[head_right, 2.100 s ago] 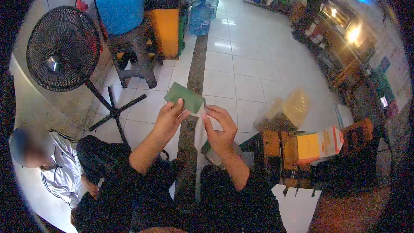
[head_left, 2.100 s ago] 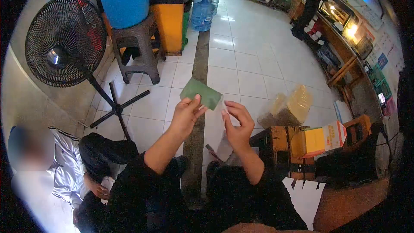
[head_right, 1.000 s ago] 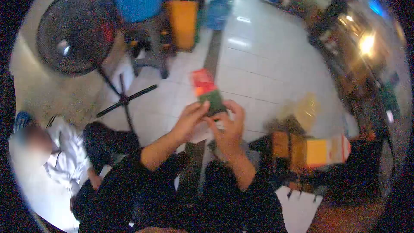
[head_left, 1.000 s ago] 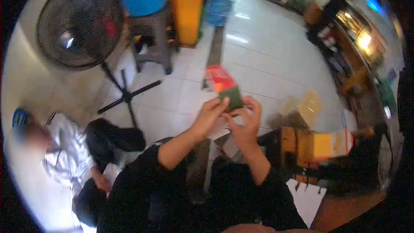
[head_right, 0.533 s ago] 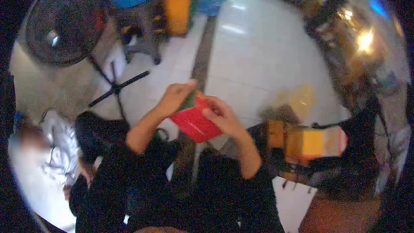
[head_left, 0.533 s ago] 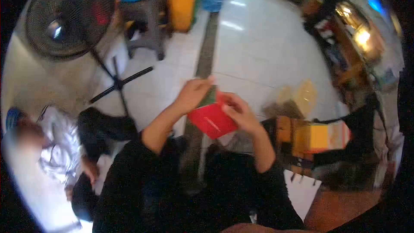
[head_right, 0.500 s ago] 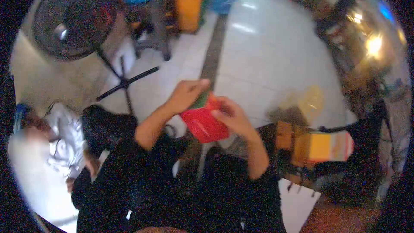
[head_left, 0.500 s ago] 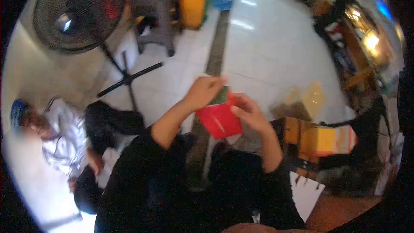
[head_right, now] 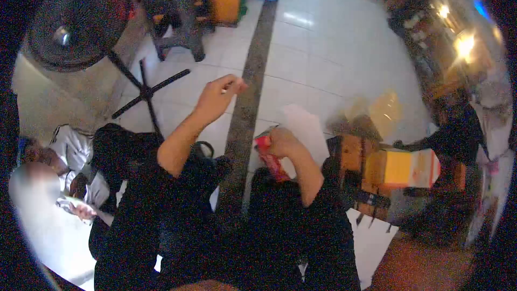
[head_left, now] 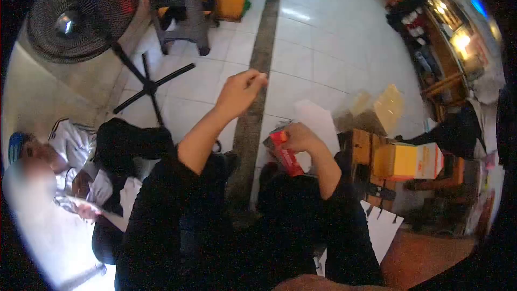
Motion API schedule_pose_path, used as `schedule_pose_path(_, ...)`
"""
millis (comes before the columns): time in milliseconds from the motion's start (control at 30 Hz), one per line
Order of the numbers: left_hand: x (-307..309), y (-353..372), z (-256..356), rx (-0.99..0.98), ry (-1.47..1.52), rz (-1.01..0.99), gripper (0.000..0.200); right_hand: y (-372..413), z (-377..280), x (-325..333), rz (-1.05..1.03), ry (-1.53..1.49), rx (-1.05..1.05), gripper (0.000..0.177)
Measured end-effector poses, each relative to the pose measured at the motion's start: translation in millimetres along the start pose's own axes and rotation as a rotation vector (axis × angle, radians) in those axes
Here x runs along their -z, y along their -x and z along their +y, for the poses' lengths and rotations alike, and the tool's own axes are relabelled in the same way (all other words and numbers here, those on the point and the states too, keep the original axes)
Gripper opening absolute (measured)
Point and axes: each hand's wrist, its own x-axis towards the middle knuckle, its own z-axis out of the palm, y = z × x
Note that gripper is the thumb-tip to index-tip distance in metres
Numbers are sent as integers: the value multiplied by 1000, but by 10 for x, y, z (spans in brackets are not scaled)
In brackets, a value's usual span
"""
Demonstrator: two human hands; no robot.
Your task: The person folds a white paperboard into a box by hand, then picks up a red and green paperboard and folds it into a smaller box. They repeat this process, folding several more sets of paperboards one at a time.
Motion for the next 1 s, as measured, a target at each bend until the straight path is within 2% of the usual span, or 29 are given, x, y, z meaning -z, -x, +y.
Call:
schedule_pose_path(100,-44,-23,-14,9,-14,-7,29,-287,346,-233,63,217,-13,37)
schedule_pose_path(200,-38,-21,-16,27,28,-51,27,-482,552,-469,146,297,-169,40)
schedule_pose_path(300,-53,-8,36,93,-38,-156,28,-413,506,-537,81,416,-267,42)
schedule_pose_path(333,-75,20,9,86,-67,-180,29,-285,308,-401,-45,462,-298,45)
schedule_pose_path(433,-13,165,-15,135,-234,-362,33,-269,340,-546,266,427,-155,40)
schedule_pose_path(467,-8,188,-83,169,-299,-449,35,-314,368,-574,199,316,-155,38)
schedule_pose_path(533,-32,226,-190,113,-512,-628,37,68,41,-73,81,97,-163,34)
schedule_pose_path(567,-19,260,-244,64,-617,-717,39,245,-27,7,184,40,-138,33)
schedule_pose_path(667,59,258,-177,112,-621,-858,44,820,-96,132,433,-122,-89,33)
schedule_pose_path(733,58,222,-233,35,-576,-847,47,1254,-41,248,534,-180,-60,33)
schedule_pose_path(833,94,287,-24,90,-446,-780,52,1908,187,331,588,24,-145,35)
schedule_pose_path(933,87,321,99,94,-440,-811,49,2450,209,419,340,209,-503,40)
schedule_pose_path(1000,-19,297,156,122,-504,-843,47,2637,311,364,246,367,-668,43)
